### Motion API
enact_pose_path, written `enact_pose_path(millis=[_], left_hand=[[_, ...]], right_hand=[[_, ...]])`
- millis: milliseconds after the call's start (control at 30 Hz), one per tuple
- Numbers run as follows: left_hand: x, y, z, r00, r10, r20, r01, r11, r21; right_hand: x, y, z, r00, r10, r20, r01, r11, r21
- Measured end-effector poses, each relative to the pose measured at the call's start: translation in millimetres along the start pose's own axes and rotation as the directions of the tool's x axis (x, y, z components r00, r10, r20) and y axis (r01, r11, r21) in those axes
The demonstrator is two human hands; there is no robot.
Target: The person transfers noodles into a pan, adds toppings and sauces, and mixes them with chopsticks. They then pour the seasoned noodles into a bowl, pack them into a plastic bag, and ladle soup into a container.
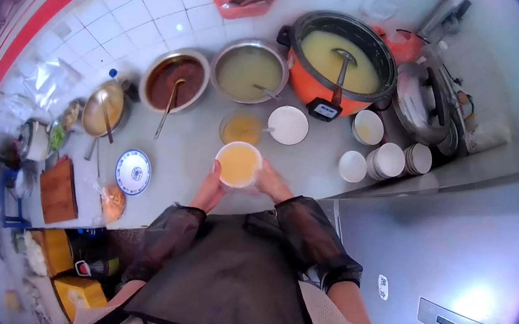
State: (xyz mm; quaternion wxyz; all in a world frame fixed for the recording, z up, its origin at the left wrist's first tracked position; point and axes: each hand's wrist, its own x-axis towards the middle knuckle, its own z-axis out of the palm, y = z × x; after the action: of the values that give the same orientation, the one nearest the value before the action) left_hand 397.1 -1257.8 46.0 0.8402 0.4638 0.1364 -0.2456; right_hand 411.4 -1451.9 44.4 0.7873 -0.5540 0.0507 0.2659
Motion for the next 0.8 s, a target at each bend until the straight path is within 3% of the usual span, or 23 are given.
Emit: enact_pose_path(millis=[67,100,167,200,267,300,333,367,400,433,467,500,533,567,600,633,667,700,733,767,800], left_hand=[[0.0,-16.5,-16.7,0.999,-0.031,0.025,0.031,1.000,0.003],[1.4,-22.8,-24.6,0.997,-0.054,0.057,0.053,0.999,0.012],[2.2,-28.7,-33.6,0.990,-0.111,0.082,0.109,0.994,0.026],[4.1,-31.7,-36.5,0.980,-0.163,0.111,0.159,0.986,0.042],[15.7,-43.0,-45.7,0.980,-0.164,0.110,0.155,0.984,0.090],[21.6,-47.4,-50.3,0.982,-0.159,0.106,0.144,0.980,0.140],[25.7,-46.0,-52.9,0.980,-0.162,0.113,0.145,0.979,0.143],[30.0,-42.2,-53.8,0.982,-0.187,-0.016,0.182,0.932,0.314],[35.6,-38.6,-52.9,0.972,-0.184,-0.146,0.232,0.851,0.470],[43.6,-33.3,-47.9,0.973,-0.182,-0.138,0.227,0.849,0.478],[53.0,-27.3,-40.7,0.987,-0.045,-0.156,0.126,0.816,0.564],[61.1,-22.5,-33.9,0.983,0.092,-0.162,0.035,0.764,0.645],[67.9,-18.4,-26.4,0.962,0.225,-0.155,-0.046,0.693,0.720],[74.3,-14.9,-18.8,0.926,0.353,-0.135,-0.116,0.605,0.787],[81.5,-11.4,-10.2,0.874,0.475,-0.101,-0.176,0.504,0.845],[90.4,-8.3,7.9,0.956,0.259,-0.137,-0.131,0.796,0.591],[102.7,-6.8,30.4,0.996,0.035,-0.083,-0.012,0.964,0.264],[119.8,-9.1,46.1,0.991,-0.129,-0.042,0.131,0.990,0.059],[136.2,-12.7,54.3,0.959,-0.283,0.028,0.284,0.949,-0.136],[151.8,-12.1,61.1,0.959,-0.283,0.035,0.285,0.951,-0.122],[168.5,-12.8,70.2,0.909,-0.414,0.051,0.412,0.871,-0.267]], right_hand=[[1.0,11.6,-2.7,0.983,0.101,-0.150,-0.132,0.968,-0.213],[2.0,11.0,-4.1,0.983,0.106,-0.151,-0.138,0.967,-0.213],[2.0,-2.1,0.8,0.963,0.242,-0.123,-0.271,0.832,-0.484],[4.6,5.6,-3.7,0.961,0.243,-0.128,-0.275,0.831,-0.483],[15.7,29.8,-19.3,0.980,0.175,-0.093,-0.195,0.934,-0.301],[20.0,38.5,-28.6,0.980,0.174,-0.100,-0.196,0.934,-0.299],[25.3,42.6,-37.5,0.980,0.158,-0.119,-0.195,0.868,-0.457],[29.4,42.3,-45.4,0.981,0.138,-0.136,-0.192,0.776,-0.601],[32.8,40.9,-54.4,0.981,0.132,-0.142,-0.191,0.778,-0.599],[37.0,35.9,-64.8,0.994,-0.031,-0.101,-0.081,0.384,-0.920],[42.4,28.8,-75.5,0.989,-0.149,0.012,-0.007,-0.128,-0.992],[49.4,22.4,-85.6,0.906,-0.420,-0.055,-0.066,-0.011,-0.998],[56.9,16.1,-94.7,0.749,-0.646,-0.146,-0.090,0.119,-0.989],[66.3,6.0,-98.4,0.747,-0.647,-0.152,-0.094,0.125,-0.988],[78.9,-5.2,-100.6,0.687,-0.717,-0.117,-0.195,-0.027,-0.980],[88.7,-13.8,-102.8,0.627,-0.777,-0.065,-0.304,-0.167,-0.938],[95.3,-21.5,-105.6,0.619,-0.782,-0.068,-0.309,-0.163,-0.937],[101.3,-28.9,-108.3,0.813,-0.550,-0.190,-0.359,-0.218,-0.907],[105.2,-32.4,-108.8,0.911,-0.263,-0.318,-0.387,-0.281,-0.878],[101.7,-38.4,-105.6,0.905,-0.273,-0.325,-0.397,-0.271,-0.877],[92.1,-42.3,-104.5,0.881,-0.384,-0.276,-0.324,-0.066,-0.944]])
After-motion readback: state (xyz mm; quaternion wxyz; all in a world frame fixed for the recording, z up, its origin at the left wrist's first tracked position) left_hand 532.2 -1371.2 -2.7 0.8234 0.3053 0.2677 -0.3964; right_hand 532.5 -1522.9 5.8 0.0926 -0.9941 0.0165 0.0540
